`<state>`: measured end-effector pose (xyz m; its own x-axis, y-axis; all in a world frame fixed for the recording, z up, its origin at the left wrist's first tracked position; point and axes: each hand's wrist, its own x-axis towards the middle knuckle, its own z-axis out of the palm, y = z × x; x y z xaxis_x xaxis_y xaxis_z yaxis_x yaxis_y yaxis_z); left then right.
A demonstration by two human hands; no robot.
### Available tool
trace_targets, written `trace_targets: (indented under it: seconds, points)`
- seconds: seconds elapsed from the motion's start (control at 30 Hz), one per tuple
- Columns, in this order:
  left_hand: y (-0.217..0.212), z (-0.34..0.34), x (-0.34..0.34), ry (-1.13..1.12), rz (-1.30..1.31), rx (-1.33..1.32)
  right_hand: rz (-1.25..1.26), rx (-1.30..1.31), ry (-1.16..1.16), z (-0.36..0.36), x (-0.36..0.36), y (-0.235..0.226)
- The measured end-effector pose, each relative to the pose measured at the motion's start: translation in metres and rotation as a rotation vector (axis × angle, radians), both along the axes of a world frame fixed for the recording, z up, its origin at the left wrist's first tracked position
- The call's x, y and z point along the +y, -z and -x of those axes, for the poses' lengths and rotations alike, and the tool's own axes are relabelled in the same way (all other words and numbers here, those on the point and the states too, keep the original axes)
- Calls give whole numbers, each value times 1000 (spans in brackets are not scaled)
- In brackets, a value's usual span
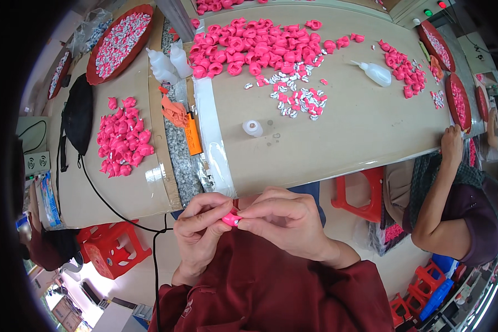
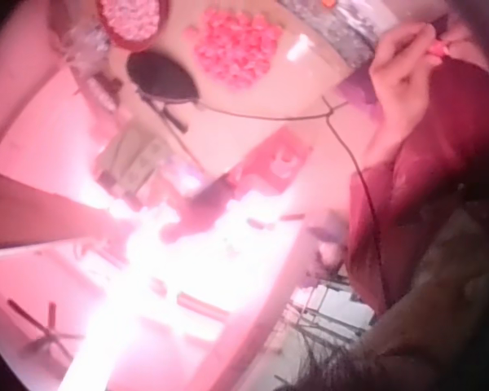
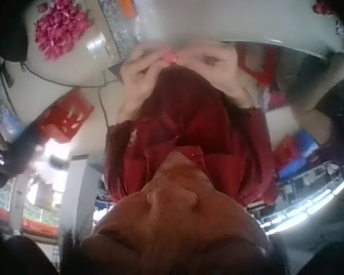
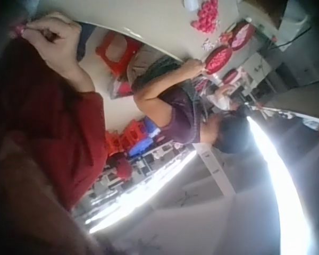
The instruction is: The person repeatedly picks up small pink plastic pieces, applies glue from a small bottle, and attaches tiny white and pink components to form decorative items. The person places finished units on the table and continues the cycle with new pieces.
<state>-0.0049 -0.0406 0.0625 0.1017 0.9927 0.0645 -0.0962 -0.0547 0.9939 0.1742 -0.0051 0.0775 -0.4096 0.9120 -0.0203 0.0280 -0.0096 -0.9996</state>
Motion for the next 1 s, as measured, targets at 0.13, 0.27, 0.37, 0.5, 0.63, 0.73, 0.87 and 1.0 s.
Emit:
trace_targets:
  seconds: [0.13,0.27,0.37,0.5,0.63,0.73,0.87,1.0]
  points:
    - [3,-1,1,-10,11,-8,19,0,4,1,2,1]
    - [4,0,1,-16,40,-20,23,-2,12,2,3,1]
    - [6,0,2,-21,37,-14,32,-11,12,2,3,3]
    - [8,0,2,-26,49,-21,42,-11,19,3,4,4]
    - [10,0,3,-29,72,-14,38,-9,29,3,4,12]
    - [14,1,5,-43,118,-20,122,-42,14,3,6,16]
    - [21,-1,9,-81,270,-120,279,143,38,10,12,25]
    - [38,1,8,-101,293,-82,357,104,30,11,16,36]
